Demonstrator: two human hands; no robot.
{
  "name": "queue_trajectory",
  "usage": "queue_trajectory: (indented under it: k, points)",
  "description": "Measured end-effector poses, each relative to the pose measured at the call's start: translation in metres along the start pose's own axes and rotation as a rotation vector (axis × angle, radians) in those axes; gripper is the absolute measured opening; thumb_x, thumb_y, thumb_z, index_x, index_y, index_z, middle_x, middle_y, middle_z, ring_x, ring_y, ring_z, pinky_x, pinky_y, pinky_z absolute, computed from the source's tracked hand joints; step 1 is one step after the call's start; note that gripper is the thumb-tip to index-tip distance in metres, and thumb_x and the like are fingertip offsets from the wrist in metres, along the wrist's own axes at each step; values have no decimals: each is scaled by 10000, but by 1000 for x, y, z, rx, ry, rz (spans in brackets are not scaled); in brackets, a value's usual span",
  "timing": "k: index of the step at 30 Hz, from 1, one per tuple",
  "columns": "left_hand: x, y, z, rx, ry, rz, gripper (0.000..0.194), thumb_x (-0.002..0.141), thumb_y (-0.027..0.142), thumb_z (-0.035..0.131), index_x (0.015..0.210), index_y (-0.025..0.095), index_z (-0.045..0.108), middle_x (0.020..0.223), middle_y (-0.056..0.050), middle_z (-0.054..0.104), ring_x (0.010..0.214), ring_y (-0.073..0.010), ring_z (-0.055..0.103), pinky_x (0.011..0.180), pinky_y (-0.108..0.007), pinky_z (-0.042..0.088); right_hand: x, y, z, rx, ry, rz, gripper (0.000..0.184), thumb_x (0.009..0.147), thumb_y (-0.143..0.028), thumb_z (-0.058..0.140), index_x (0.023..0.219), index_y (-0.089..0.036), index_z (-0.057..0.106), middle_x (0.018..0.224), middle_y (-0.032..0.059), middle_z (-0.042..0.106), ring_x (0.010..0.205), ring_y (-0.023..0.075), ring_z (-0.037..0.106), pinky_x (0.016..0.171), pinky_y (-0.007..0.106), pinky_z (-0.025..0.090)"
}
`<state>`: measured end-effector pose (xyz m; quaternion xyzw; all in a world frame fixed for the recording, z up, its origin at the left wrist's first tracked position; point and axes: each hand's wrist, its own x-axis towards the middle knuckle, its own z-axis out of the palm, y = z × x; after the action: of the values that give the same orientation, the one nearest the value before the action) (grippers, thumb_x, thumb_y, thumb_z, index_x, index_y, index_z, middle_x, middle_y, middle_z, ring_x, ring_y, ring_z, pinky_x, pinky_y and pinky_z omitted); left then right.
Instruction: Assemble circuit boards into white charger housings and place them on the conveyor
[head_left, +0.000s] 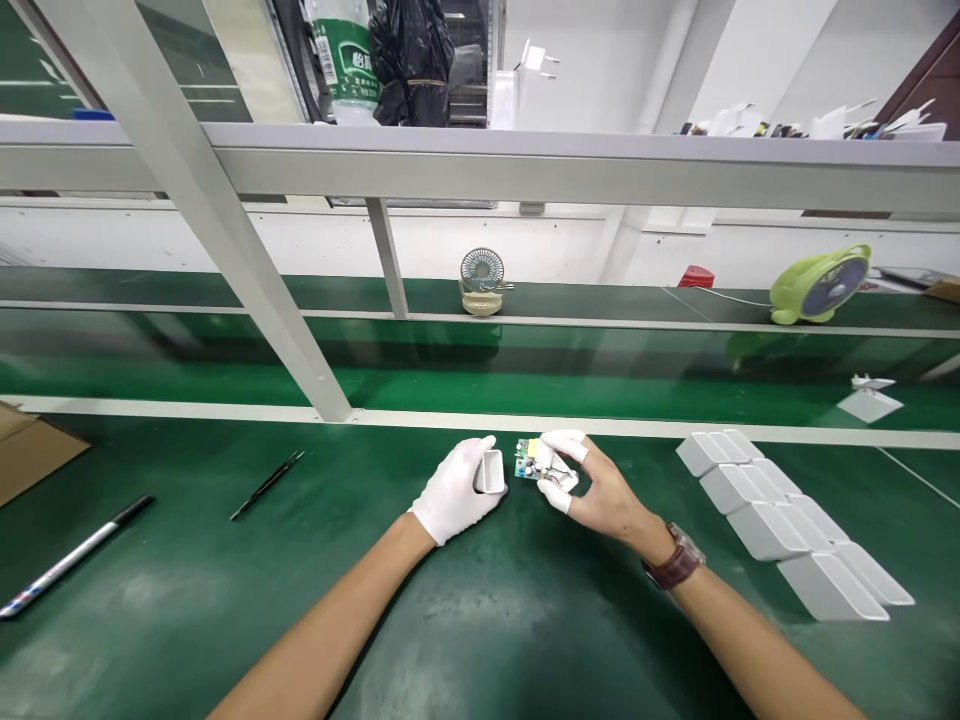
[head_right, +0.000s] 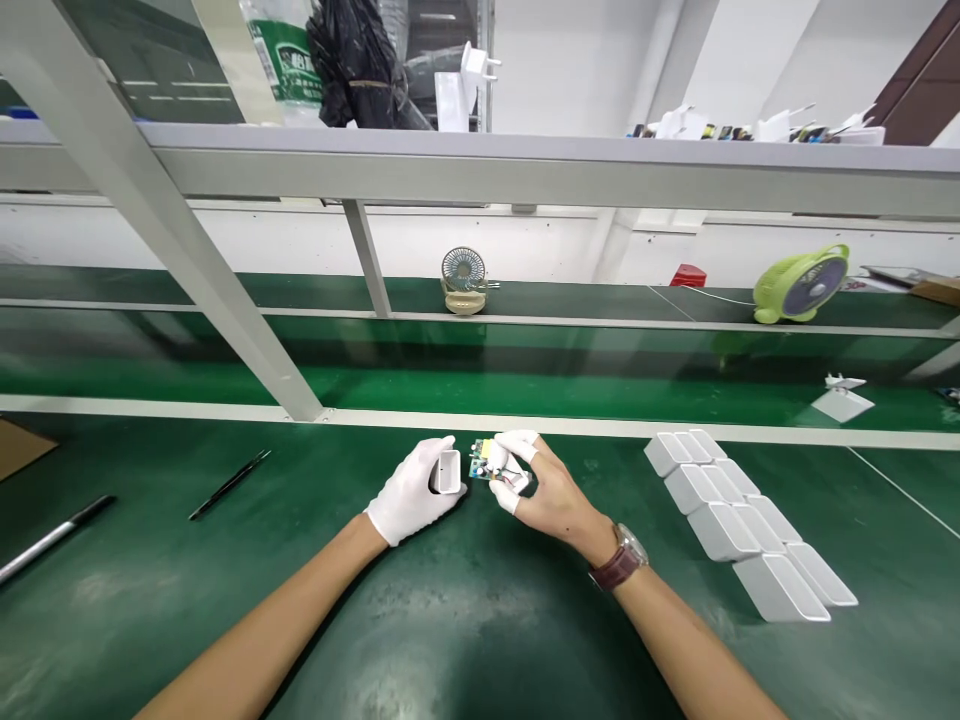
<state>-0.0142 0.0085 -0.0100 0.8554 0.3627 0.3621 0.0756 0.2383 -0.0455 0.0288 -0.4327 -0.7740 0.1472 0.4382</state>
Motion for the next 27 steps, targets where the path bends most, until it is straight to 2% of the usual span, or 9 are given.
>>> queue_trajectory:
  k: [4,7,9,12,20,27]
  points:
    - [-2,8,2,-24,-5,137,777,782,213,698,1457,224,313,1239,-148,587,1117,-283,631,910,-441,575,-10,-12,14,6,80,-109,632,877,-133,601,1462,-280,412,1333,136,512,1122,261,623,921,439,584]
    - [0,13,1,-25,-7,196,725,780,198,685,1417,195,339,1169,-149,611,1047,-277,646,850,-429,592,-20,-14,20,-5,64,-126,675,889,-118,599,1496,-287,358,1327,145,518,1110,255,631,888,422,604]
    - [2,16,1,-27,14,215,699,782,207,679,1397,191,349,1120,-138,621,996,-270,654,813,-424,598,-26,-14,21,-34,62,-129,693,888,-129,622,1504,-272,340,1340,149,530,1167,271,608,938,440,588]
    - [3,16,2,-43,19,225,700,771,204,672,1392,195,350,1076,-120,627,943,-258,658,786,-420,597,-32,-16,21,-72,39,-140,710,885,-126,640,1510,-249,328,1365,150,546,1216,279,586,970,443,575]
    - [4,15,4,-100,-37,250,684,768,182,661,1380,209,356,1084,-110,638,961,-258,658,832,-443,567,-36,-17,19,-141,-47,-198,778,893,-93,616,1556,-229,232,1367,165,567,1239,295,574,974,489,569]
    - [6,18,4,-94,-63,251,637,763,167,638,1337,195,364,998,-85,644,929,-252,660,806,-414,558,-38,-15,20,-161,-90,-149,780,900,-113,611,1564,-220,218,1295,157,603,1173,289,607,940,479,585]
